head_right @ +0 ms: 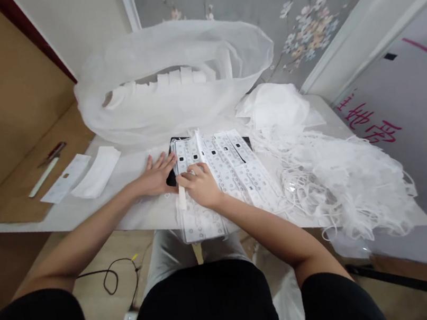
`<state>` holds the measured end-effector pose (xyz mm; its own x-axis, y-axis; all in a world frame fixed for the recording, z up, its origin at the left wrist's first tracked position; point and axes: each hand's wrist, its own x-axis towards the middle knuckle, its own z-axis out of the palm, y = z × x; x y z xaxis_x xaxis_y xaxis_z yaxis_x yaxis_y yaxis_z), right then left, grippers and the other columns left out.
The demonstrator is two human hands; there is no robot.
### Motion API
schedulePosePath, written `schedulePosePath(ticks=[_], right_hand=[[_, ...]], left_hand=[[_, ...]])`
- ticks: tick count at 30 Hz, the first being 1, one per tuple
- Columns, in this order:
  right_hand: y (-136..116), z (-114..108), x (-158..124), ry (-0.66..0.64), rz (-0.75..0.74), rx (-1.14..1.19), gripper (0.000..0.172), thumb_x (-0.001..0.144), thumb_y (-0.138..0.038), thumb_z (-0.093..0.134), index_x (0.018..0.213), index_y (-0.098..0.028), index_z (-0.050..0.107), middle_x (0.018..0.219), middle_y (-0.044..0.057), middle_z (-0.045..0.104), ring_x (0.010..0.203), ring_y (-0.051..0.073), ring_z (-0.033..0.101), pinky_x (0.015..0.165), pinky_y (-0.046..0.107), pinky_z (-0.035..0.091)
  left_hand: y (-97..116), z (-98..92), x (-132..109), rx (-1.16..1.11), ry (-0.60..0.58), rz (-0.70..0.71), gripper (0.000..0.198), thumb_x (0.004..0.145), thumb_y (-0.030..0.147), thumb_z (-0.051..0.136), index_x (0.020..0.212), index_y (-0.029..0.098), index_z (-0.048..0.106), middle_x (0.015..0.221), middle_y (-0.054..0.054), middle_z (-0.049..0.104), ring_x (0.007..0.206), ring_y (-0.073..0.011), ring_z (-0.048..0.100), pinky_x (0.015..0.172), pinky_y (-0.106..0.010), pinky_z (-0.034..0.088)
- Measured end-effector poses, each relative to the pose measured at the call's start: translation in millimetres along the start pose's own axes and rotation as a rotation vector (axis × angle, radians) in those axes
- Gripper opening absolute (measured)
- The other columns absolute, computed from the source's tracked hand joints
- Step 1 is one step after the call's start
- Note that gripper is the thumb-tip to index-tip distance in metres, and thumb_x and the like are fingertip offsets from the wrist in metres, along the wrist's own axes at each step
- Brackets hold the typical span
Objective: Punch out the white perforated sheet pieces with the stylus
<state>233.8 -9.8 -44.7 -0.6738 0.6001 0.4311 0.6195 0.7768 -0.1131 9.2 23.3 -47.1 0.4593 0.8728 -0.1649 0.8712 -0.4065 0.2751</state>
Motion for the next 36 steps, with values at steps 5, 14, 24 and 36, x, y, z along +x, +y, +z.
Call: schedulePosePath(ticks=[5, 14, 24, 36], right_hand=[[3, -3, 10, -0.090, 0.105, 0.026, 0.021, 0.098, -0.014, 0.055, 0.107, -0.021, 0.072, 0.095, 0.008, 0.077, 0.112, 0.028, 0.056, 0.100, 0.045, 0.035], [21, -6, 21, -0.108, 0.199, 0.564, 0.023, 0.102, -0.027, 0.056, 0.099, -0.021, 0.077, 0.103, 0.005, 0.079, 0.094, 0.023, 0.070, 0.090, 0.037, 0.053], [27, 9, -2, 0.047, 0.345, 0.849, 0.025, 0.097, -0.044, 0.064, 0.098, -0.024, 0.080, 0.109, 0.008, 0.078, 0.104, 0.024, 0.074, 0.098, 0.042, 0.057], [25, 10, -2, 0.032, 0.245, 0.668, 0.021, 0.100, -0.035, 0.062, 0.103, -0.027, 0.081, 0.107, 0.006, 0.079, 0.113, 0.025, 0.070, 0.103, 0.044, 0.056]], left_hand=[[10, -11.7, -1, 0.018, -0.117, -0.049, 0.130, 0.075, 0.089, 0.053, 0.167, 0.018, -0.005, 0.173, -0.013, -0.006, 0.157, -0.0461, -0.012, 0.117, -0.074, -0.016], [13, -15.1, -8, 0.015, -0.092, -0.040, 0.134, 0.072, 0.095, 0.048, 0.167, 0.017, -0.006, 0.172, -0.013, -0.005, 0.157, -0.0469, -0.012, 0.116, -0.073, -0.017], [8, -8.6, -9, 0.004, -0.041, -0.017, 0.134, 0.072, 0.096, 0.048, 0.167, 0.016, -0.004, 0.173, -0.011, -0.003, 0.158, -0.0468, -0.010, 0.117, -0.070, -0.022], [11, -9.0, -8, 0.033, -0.065, -0.049, 0.129, 0.076, 0.096, 0.042, 0.167, 0.019, -0.007, 0.173, -0.010, -0.004, 0.158, -0.0451, -0.011, 0.116, -0.070, -0.022]])
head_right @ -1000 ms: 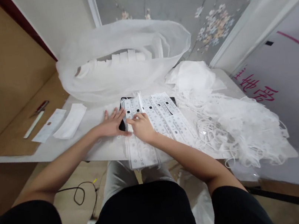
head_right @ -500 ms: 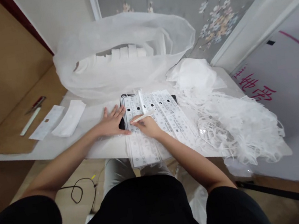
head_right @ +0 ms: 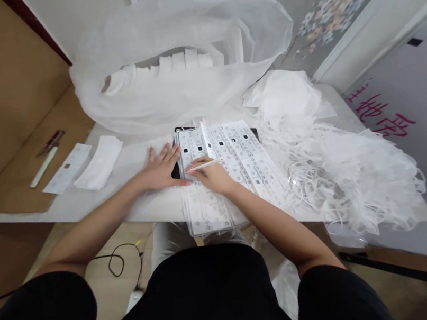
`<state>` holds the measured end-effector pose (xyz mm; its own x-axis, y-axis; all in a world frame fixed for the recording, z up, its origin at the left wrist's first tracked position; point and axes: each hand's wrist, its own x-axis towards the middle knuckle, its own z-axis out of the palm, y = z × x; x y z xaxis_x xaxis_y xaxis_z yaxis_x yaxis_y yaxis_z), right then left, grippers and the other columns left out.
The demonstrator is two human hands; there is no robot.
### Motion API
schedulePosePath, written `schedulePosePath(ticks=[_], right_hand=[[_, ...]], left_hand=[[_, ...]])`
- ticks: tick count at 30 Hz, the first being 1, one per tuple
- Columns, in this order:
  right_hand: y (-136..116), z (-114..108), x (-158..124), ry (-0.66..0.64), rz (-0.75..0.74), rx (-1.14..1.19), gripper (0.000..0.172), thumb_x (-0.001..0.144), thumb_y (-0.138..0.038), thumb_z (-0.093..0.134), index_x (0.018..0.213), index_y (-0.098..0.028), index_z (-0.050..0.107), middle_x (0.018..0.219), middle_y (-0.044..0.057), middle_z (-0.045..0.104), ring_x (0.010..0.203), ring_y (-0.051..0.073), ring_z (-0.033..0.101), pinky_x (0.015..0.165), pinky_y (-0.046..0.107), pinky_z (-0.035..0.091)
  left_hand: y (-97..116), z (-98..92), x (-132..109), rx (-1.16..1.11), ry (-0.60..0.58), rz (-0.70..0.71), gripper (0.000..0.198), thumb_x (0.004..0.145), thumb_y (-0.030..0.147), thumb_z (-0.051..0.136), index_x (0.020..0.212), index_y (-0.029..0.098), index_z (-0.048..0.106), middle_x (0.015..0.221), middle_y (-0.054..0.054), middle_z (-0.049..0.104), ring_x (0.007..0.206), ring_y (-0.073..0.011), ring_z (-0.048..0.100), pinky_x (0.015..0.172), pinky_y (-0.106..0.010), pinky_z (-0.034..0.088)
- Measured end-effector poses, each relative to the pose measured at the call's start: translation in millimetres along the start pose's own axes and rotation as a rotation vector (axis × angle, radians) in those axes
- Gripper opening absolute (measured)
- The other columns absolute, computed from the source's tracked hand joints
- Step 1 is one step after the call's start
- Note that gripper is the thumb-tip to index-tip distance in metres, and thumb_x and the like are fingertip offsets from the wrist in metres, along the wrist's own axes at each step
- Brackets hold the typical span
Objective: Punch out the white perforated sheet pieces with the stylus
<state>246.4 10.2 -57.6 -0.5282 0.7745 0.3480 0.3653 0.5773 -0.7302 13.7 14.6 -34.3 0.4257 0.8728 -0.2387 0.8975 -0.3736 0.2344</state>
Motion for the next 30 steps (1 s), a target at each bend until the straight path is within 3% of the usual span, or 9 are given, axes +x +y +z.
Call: schedulePosePath(ticks=[5, 17, 23, 30], right_hand=[[2, -3, -4, -0.040, -0.066, -0.131, 0.024, 0.103, -0.028, 0.056, 0.107, -0.026, 0.080, 0.108, 0.006, 0.080, 0.121, 0.026, 0.067, 0.107, 0.047, 0.054], [12, 1, -6, -0.023, -0.027, -0.121, 0.021, 0.100, -0.034, 0.062, 0.109, -0.029, 0.080, 0.114, 0.005, 0.079, 0.121, 0.025, 0.068, 0.108, 0.046, 0.053], [17, 3, -2, -0.051, -0.093, -0.056, 0.019, 0.099, -0.032, 0.064, 0.109, -0.032, 0.080, 0.111, 0.003, 0.080, 0.123, 0.024, 0.067, 0.109, 0.046, 0.053], [10, 1, 2, -0.079, -0.145, -0.157, 0.024, 0.102, -0.028, 0.055, 0.109, -0.028, 0.078, 0.115, 0.004, 0.078, 0.122, 0.025, 0.066, 0.106, 0.045, 0.050]], left_hand=[[1, -0.5, 1, 0.020, -0.010, -0.025, 0.129, 0.076, 0.095, 0.043, 0.166, 0.020, -0.010, 0.173, -0.007, -0.006, 0.157, -0.0462, -0.014, 0.115, -0.072, -0.023], [4, -2.0, -2, 0.021, 0.012, -0.031, 0.128, 0.075, 0.096, 0.044, 0.167, 0.021, -0.005, 0.174, -0.009, -0.002, 0.157, -0.0476, -0.011, 0.116, -0.072, -0.020], [7, -3.3, -2, 0.026, 0.003, -0.043, 0.130, 0.074, 0.096, 0.046, 0.167, 0.021, -0.005, 0.173, -0.009, -0.002, 0.157, -0.0479, -0.010, 0.116, -0.073, -0.019], [8, -4.3, -2, 0.045, -0.006, -0.064, 0.128, 0.076, 0.094, 0.046, 0.167, 0.021, -0.005, 0.173, -0.009, -0.003, 0.158, -0.0453, -0.009, 0.117, -0.073, -0.018]])
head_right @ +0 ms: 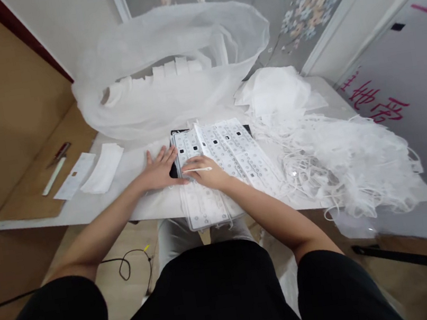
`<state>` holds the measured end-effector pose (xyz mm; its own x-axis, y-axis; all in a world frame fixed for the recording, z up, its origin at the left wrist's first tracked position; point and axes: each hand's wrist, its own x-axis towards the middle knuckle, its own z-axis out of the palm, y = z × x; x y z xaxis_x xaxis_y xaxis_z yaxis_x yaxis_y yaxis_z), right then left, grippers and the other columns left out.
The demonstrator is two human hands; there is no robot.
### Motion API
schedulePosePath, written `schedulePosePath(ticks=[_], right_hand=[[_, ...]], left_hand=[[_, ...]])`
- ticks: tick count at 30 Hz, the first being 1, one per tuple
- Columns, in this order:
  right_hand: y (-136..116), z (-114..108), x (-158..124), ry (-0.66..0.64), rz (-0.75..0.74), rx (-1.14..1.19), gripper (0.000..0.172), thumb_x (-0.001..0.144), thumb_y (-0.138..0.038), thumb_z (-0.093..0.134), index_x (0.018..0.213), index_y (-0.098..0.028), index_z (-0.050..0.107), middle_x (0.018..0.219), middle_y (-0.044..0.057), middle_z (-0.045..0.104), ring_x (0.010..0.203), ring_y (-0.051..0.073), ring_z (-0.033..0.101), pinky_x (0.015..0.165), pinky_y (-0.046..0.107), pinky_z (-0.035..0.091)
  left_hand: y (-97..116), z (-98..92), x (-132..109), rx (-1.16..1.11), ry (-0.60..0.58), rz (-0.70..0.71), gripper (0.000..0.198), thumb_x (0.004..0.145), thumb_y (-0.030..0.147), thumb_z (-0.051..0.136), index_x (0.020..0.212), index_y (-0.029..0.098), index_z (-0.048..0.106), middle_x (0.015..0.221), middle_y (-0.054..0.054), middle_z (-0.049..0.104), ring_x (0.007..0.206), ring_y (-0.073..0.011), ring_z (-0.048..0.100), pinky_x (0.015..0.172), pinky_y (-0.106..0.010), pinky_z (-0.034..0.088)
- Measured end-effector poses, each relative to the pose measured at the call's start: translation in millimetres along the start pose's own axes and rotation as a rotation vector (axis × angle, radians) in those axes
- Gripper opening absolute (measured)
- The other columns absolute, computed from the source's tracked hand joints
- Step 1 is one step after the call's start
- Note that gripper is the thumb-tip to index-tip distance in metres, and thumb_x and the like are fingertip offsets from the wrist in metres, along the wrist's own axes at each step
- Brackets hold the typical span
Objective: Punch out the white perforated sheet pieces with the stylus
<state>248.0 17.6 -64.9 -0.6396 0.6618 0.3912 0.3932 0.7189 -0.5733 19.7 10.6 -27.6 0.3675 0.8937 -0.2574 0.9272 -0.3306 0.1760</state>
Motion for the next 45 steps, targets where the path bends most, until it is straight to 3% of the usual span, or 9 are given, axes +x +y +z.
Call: schedulePosePath(ticks=[6, 11, 16, 21, 29, 33, 36, 39, 45], right_hand=[[-15, -10, 1, -0.117, -0.090, -0.199, 0.022, 0.097, -0.024, 0.057, 0.113, -0.020, 0.072, 0.109, 0.011, 0.077, 0.105, 0.027, 0.069, 0.096, 0.041, 0.047], [3, -38, 22, 0.117, 0.127, -0.393, 0.028, 0.098, -0.019, 0.051, 0.118, -0.018, 0.071, 0.094, 0.011, 0.076, 0.087, 0.025, 0.068, 0.085, 0.036, 0.046], [17, -129, 81, 0.348, 0.251, -0.642, 0.033, 0.104, -0.021, 0.039, 0.116, -0.017, 0.070, 0.083, 0.008, 0.072, 0.080, 0.023, 0.065, 0.081, 0.033, 0.045], [-9, -232, 122, 0.617, 0.269, -0.748, 0.045, 0.109, -0.039, 0.030, 0.116, -0.016, 0.068, 0.091, 0.011, 0.069, 0.093, 0.027, 0.065, 0.087, 0.040, 0.046], [-64, -309, 108, 0.886, 0.182, -0.700, 0.060, 0.108, -0.059, 0.009, 0.122, -0.031, 0.060, 0.101, 0.009, 0.069, 0.091, 0.025, 0.059, 0.087, 0.040, 0.046], [-83, -301, 99, 0.706, 0.164, -0.645, 0.045, 0.110, -0.048, 0.029, 0.113, -0.023, 0.066, 0.098, 0.008, 0.071, 0.087, 0.021, 0.062, 0.086, 0.037, 0.047], [-99, -259, 91, 0.438, 0.160, -0.573, 0.040, 0.108, -0.042, 0.039, 0.104, -0.018, 0.071, 0.087, 0.007, 0.070, 0.089, 0.025, 0.067, 0.087, 0.038, 0.049], [-114, -206, 77, 0.256, 0.097, -0.409, 0.039, 0.107, -0.041, 0.043, 0.103, -0.016, 0.073, 0.086, 0.009, 0.071, 0.093, 0.027, 0.068, 0.090, 0.040, 0.051], [-126, -141, 45, 0.145, -0.040, 0.020, 0.039, 0.105, -0.048, 0.045, 0.107, -0.025, 0.076, 0.104, 0.006, 0.075, 0.102, 0.024, 0.070, 0.091, 0.038, 0.056]], left_hand=[[-2, 1.7, 2, 0.020, 0.001, -0.006, 0.122, 0.081, 0.090, 0.042, 0.167, 0.019, -0.008, 0.173, -0.012, -0.004, 0.159, -0.0424, -0.009, 0.116, -0.074, -0.018], [-1, -2.0, 1, 0.014, -0.036, 0.000, 0.130, 0.077, 0.092, 0.045, 0.166, 0.017, -0.012, 0.172, -0.015, -0.006, 0.159, -0.0426, -0.010, 0.118, -0.073, -0.014], [-1, -8.3, 1, 0.026, -0.074, 0.014, 0.131, 0.075, 0.094, 0.044, 0.166, 0.016, -0.009, 0.172, -0.015, -0.007, 0.158, -0.0446, -0.011, 0.118, -0.074, -0.009], [-1, -9.5, 3, 0.043, -0.091, 0.008, 0.132, 0.074, 0.095, 0.045, 0.167, 0.017, -0.007, 0.171, -0.016, -0.007, 0.158, -0.0450, -0.011, 0.118, -0.076, -0.006], [-4, -14.8, 3, 0.051, -0.102, 0.032, 0.132, 0.073, 0.093, 0.049, 0.167, 0.017, -0.002, 0.172, -0.017, -0.003, 0.158, -0.0447, -0.006, 0.119, -0.076, 0.001], [-6, -35.1, 10, -0.091, -0.056, 0.046, 0.115, 0.074, 0.088, 0.058, 0.164, 0.021, 0.030, 0.168, -0.019, 0.028, 0.154, -0.0460, 0.027, 0.121, -0.062, 0.027], [7, -57.9, 11, -0.271, 0.271, 0.006, 0.097, 0.084, 0.080, 0.057, 0.159, 0.022, 0.038, 0.159, -0.016, 0.047, 0.145, -0.0374, 0.047, 0.118, -0.049, 0.039], [31, -79.0, 5, -0.356, 0.621, 0.137, 0.116, 0.075, 0.074, 0.074, 0.165, 0.021, 0.023, 0.168, -0.015, 0.032, 0.152, -0.0349, 0.035, 0.122, -0.045, 0.035], [51, -88.5, 4, -0.748, 0.419, 0.416, 0.049, 0.085, 0.062, 0.069, 0.106, 0.018, 0.075, 0.105, -0.009, 0.076, 0.105, -0.0316, 0.070, 0.089, -0.039, 0.056]])
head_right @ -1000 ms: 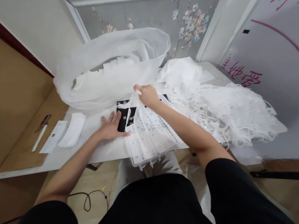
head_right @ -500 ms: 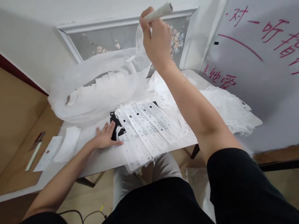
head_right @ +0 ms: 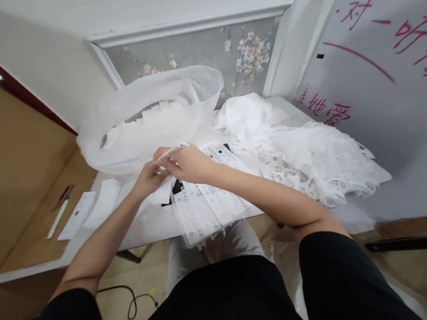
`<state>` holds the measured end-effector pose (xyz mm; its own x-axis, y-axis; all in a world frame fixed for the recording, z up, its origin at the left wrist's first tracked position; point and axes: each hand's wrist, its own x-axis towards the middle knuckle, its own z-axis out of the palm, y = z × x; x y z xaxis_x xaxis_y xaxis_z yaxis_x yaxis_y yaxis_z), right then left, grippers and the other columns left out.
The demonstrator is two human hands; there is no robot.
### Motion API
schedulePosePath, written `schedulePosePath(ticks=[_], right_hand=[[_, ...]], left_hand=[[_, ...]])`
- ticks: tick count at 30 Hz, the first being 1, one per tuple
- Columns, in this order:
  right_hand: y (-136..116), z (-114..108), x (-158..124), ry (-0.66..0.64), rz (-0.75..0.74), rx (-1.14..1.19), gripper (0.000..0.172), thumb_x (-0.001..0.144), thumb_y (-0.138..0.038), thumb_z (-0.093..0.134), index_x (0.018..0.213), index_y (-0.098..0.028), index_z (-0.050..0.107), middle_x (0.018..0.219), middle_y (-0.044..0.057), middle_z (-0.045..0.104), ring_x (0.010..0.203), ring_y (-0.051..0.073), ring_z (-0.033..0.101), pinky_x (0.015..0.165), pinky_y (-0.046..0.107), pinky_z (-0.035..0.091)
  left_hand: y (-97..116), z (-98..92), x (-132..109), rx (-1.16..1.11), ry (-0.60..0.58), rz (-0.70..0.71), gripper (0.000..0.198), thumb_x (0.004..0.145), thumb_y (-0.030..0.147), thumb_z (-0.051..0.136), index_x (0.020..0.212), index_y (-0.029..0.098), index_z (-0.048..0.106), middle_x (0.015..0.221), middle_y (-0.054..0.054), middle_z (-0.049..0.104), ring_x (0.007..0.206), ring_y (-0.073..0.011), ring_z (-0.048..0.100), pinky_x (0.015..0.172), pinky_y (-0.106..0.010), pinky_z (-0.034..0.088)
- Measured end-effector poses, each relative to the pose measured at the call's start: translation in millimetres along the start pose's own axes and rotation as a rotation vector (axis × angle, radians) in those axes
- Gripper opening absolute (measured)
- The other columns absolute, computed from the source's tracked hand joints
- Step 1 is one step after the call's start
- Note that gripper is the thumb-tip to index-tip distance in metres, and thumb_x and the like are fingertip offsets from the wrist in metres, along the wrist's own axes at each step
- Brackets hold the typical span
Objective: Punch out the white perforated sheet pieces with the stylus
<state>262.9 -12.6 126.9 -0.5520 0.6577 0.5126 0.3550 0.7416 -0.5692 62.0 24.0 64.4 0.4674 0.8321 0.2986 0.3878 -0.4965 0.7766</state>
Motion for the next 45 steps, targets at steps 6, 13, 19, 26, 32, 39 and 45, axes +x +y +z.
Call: schedulePosePath(ticks=[6, 13, 19, 26, 32, 39, 45], right_hand=[[49, 36, -29, 0.178, 0.123, 0.336, 0.039, 0.095, -0.057, 0.061, 0.101, -0.023, 0.077, 0.113, 0.008, 0.076, 0.111, 0.026, 0.070, 0.083, 0.035, 0.060], [133, 81, -61, 0.206, 0.490, 0.429, 0.056, 0.089, -0.070, 0.060, 0.094, -0.016, 0.074, 0.054, -0.004, 0.051, 0.050, 0.012, 0.049, 0.048, 0.024, 0.037], [148, 86, -72, 0.153, 0.468, 0.405, 0.048, 0.091, -0.064, 0.062, 0.096, -0.018, 0.075, 0.054, -0.005, 0.049, 0.049, 0.010, 0.041, 0.048, 0.024, 0.030], [139, 87, -77, 0.022, 0.338, 0.364, 0.035, 0.093, -0.052, 0.067, 0.101, -0.019, 0.079, 0.108, 0.008, 0.078, 0.095, 0.022, 0.072, 0.078, 0.031, 0.054], [141, 89, -82, -0.087, 0.367, 0.249, 0.031, 0.095, -0.047, 0.066, 0.103, -0.021, 0.080, 0.108, 0.007, 0.079, 0.100, 0.022, 0.073, 0.087, 0.033, 0.056], [143, 91, -83, -0.094, 0.306, 0.181, 0.029, 0.098, -0.043, 0.062, 0.105, -0.022, 0.080, 0.112, 0.008, 0.078, 0.103, 0.023, 0.072, 0.080, 0.031, 0.058], [140, 91, -87, -0.103, 0.108, 0.014, 0.023, 0.102, -0.033, 0.058, 0.106, -0.024, 0.079, 0.108, 0.005, 0.079, 0.113, 0.022, 0.069, 0.092, 0.034, 0.058]], left_hand=[[-47, -9.0, 4, -0.410, 0.028, -0.296, 0.045, 0.074, 0.056, 0.079, 0.066, 0.019, 0.055, 0.048, 0.008, 0.040, 0.039, -0.0067, 0.033, 0.041, -0.022, 0.028], [-82, 1.7, -6, -0.044, 0.162, -0.205, 0.046, 0.073, 0.058, 0.079, 0.071, 0.014, 0.067, 0.060, 0.001, 0.061, 0.056, -0.0114, 0.051, 0.053, -0.022, 0.037], [-78, 8.8, -22, 0.266, -0.200, 0.012, 0.043, 0.083, 0.058, 0.074, 0.095, 0.017, 0.082, 0.060, 0.000, 0.069, 0.049, -0.0108, 0.052, 0.053, -0.023, 0.036], [-62, 18.5, -37, 0.537, -0.441, 0.170, 0.041, 0.089, 0.055, 0.070, 0.113, 0.024, 0.081, 0.074, -0.006, 0.078, 0.063, -0.0203, 0.070, 0.062, -0.028, 0.043], [-42, 47.3, -54, 0.902, -0.588, 0.163, 0.058, 0.097, 0.056, 0.058, 0.139, 0.017, 0.066, 0.078, -0.012, 0.077, 0.070, -0.0275, 0.073, 0.063, -0.032, 0.044], [-34, 50.3, -53, 0.939, -0.602, 0.069, 0.069, 0.101, 0.063, 0.048, 0.146, 0.013, 0.057, 0.080, -0.016, 0.077, 0.073, -0.0305, 0.075, 0.064, -0.033, 0.045], [-31, 47.3, -49, 0.946, -0.650, 0.037, 0.066, 0.102, 0.064, 0.044, 0.144, 0.015, 0.059, 0.081, -0.014, 0.077, 0.075, -0.0299, 0.075, 0.064, -0.033, 0.044]])
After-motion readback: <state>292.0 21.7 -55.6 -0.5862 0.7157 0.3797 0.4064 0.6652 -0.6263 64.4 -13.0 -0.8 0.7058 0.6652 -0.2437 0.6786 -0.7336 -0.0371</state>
